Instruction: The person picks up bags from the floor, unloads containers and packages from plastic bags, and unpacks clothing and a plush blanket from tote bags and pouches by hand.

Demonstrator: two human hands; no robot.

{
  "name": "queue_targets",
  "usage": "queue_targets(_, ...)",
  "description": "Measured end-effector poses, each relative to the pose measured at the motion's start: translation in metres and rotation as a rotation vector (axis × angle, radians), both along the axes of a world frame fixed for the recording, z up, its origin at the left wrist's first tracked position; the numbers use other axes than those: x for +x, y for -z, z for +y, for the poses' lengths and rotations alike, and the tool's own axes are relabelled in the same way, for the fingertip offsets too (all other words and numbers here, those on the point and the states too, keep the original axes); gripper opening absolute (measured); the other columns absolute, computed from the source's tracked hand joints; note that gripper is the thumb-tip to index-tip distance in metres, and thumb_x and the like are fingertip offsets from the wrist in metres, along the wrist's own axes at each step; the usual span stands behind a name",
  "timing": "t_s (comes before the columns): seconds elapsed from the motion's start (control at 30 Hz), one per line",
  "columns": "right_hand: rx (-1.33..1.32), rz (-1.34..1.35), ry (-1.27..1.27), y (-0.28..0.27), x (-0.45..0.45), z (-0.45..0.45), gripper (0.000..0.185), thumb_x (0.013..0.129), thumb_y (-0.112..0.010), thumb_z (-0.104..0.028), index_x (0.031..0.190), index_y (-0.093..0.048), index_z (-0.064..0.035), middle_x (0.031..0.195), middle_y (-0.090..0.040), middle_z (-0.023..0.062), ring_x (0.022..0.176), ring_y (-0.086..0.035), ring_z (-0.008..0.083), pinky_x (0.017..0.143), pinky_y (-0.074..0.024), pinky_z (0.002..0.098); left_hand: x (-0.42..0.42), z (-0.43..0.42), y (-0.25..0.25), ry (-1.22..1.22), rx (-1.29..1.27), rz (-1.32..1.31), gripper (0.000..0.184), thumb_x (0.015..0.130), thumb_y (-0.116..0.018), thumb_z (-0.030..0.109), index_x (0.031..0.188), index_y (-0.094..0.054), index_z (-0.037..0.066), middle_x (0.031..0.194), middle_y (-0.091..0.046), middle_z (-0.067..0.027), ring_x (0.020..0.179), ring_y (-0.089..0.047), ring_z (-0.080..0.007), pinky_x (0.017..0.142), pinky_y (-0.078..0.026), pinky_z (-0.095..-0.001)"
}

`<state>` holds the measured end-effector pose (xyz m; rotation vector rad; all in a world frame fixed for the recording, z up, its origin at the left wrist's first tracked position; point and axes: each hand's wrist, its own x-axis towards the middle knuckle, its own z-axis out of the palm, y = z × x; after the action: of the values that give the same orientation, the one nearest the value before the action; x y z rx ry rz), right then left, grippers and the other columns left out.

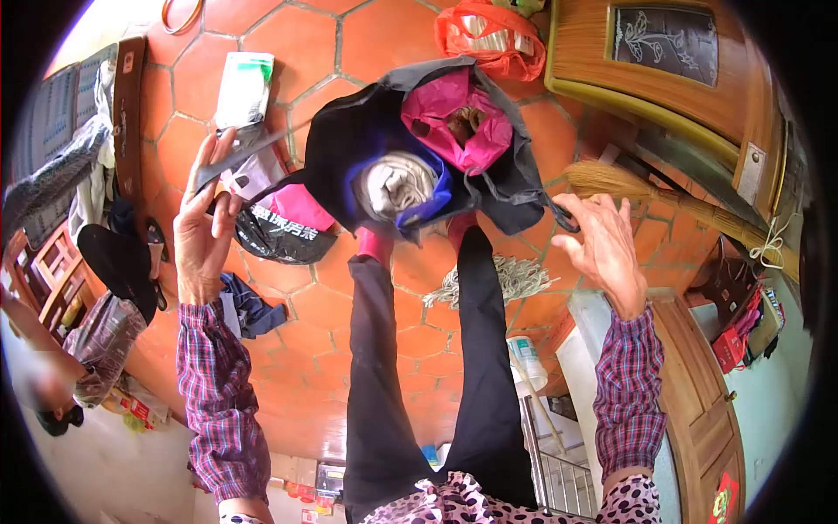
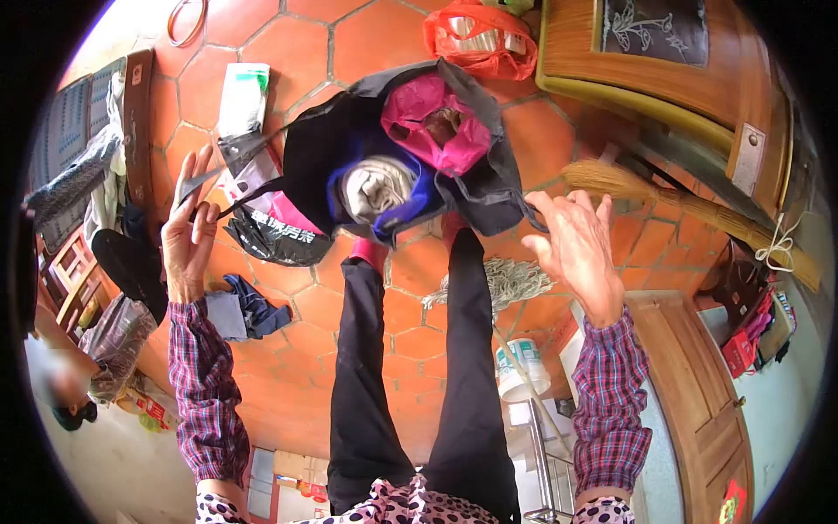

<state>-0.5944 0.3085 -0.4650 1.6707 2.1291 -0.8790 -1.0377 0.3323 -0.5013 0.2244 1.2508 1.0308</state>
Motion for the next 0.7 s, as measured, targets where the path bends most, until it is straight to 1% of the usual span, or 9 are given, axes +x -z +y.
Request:
queue_targets(0.1,0.003,-0.047,-0.044,-0.010,-0.034,0.005,0.036,0.071,-0.068,-0.024,0.103,-0.058,-0.0098,0.084,-0.059,0.0066,0.095,-0.051,0.0279,0.083,-0.0350,0.0509,0.006,-0.007,0.002,0.040,0.082,-0.108,0.056,0.090,-0.044,0.009,0.140,-0.020,0.000,0.142,-0.030,-0.0177,0.046,-0.036,-0.0042,0.058,-0.039,-0.0206)
queue_targets(0.17,0.300,0.142,0.012,-0.007,-0.068,0.009,0.031,0.073,-0.066,-0.021,0.100,-0.058,-0.0063,0.088,-0.059,0.0078,0.095,-0.052,0.0278,0.086,-0.0355,0.0520,0.007,-0.012,0.004,-0.009,0.031,-0.198,0.051,0.093,-0.040,0.013,0.139,-0.022,0.000,0.140,-0.033,-0.0191,0.049,-0.039,-0.0057,0.060,-0.040,-0.0214)
queue_targets(0.3,0.092,0.815,0.115,0.060,-0.131,0.016,0.028,0.079,-0.061,-0.011,0.105,-0.057,-0.0015,0.094,-0.058,0.0138,0.095,-0.053,0.0333,0.081,-0.0427,0.0384,0.006,-0.018,0.010,-0.089,-0.034,-0.195,0.045,0.095,-0.037,0.015,0.136,-0.029,-0.001,0.136,-0.038,-0.0216,0.056,-0.047,-0.0091,0.066,-0.045,-0.0243)
queue_targets(0.37,0.009,0.702,0.163,0.121,-0.136,-0.012,0.031,0.080,-0.060,-0.010,0.109,-0.054,-0.0013,0.103,-0.054,0.0164,0.097,-0.052,0.0356,0.080,-0.0441,0.0394,0.000,-0.013,0.014,-0.101,-0.070,-0.168,0.041,0.096,-0.036,0.016,0.132,-0.036,-0.003,0.131,-0.043,-0.0231,0.066,-0.053,-0.0139,0.073,-0.048,-0.0292)
queue_targets(0.43,-0.125,0.387,0.153,0.128,-0.131,-0.053,0.058,0.081,-0.060,-0.015,0.133,-0.034,-0.0123,0.130,-0.029,0.0311,0.111,-0.043,0.0463,0.089,-0.0432,0.0441,-0.016,-0.013,0.031,-0.153,-0.074,-0.202,0.039,0.096,-0.035,0.017,0.128,-0.040,-0.003,0.128,-0.045,-0.0234,0.075,-0.056,-0.0166,0.076,-0.049,-0.0315)
queue_targets(0.57,-0.481,0.185,0.044,0.108,-0.110,-0.124,0.067,0.084,-0.057,-0.017,0.140,-0.023,-0.0285,0.139,-0.011,0.0354,0.121,-0.029,0.0546,0.090,-0.0431,0.0513,-0.032,-0.006,0.052,-0.214,-0.060,-0.099,0.036,0.096,-0.033,0.014,0.127,-0.043,-0.003,0.122,-0.052,-0.0195,0.081,-0.053,-0.0165,0.075,-0.047,-0.0316)
queue_targets(0.6,-0.350,0.264,0.047,0.122,-0.094,-0.152,0.050,0.086,-0.054,-0.019,0.133,-0.037,-0.0171,0.136,-0.020,0.0337,0.114,-0.038,0.0531,0.084,-0.0452,0.0527,-0.032,-0.005,0.055,-0.218,-0.048,-0.133,0.036,0.096,-0.033,0.013,0.127,-0.043,-0.003,0.121,-0.052,-0.0190,0.082,-0.052,-0.0165,0.076,-0.046,-0.0316)
queue_targets(0.63,-0.351,0.253,0.039,0.119,-0.087,-0.146,0.050,0.086,-0.054,-0.019,0.133,-0.037,-0.0171,0.136,-0.020,0.0337,0.114,-0.038,0.0531,0.084,-0.0452,0.0527,-0.032,-0.003,0.056,-0.222,-0.035,-0.165,0.036,0.096,-0.033,0.013,0.127,-0.043,-0.002,0.121,-0.052,-0.0186,0.082,-0.052,-0.0165,0.076,-0.046,-0.0316)
queue_targets(0.7,-0.570,0.151,0.056,0.118,-0.078,-0.131,0.030,0.085,-0.053,-0.019,0.112,-0.052,-0.0038,0.122,-0.041,0.0304,0.098,-0.051,0.0473,0.076,-0.0470,0.0518,-0.026,-0.003,0.056,-0.243,-0.043,-0.174,0.037,0.095,-0.035,0.014,0.127,-0.043,-0.003,0.122,-0.052,-0.0189,0.081,-0.051,-0.0164,0.076,-0.045,-0.0309)
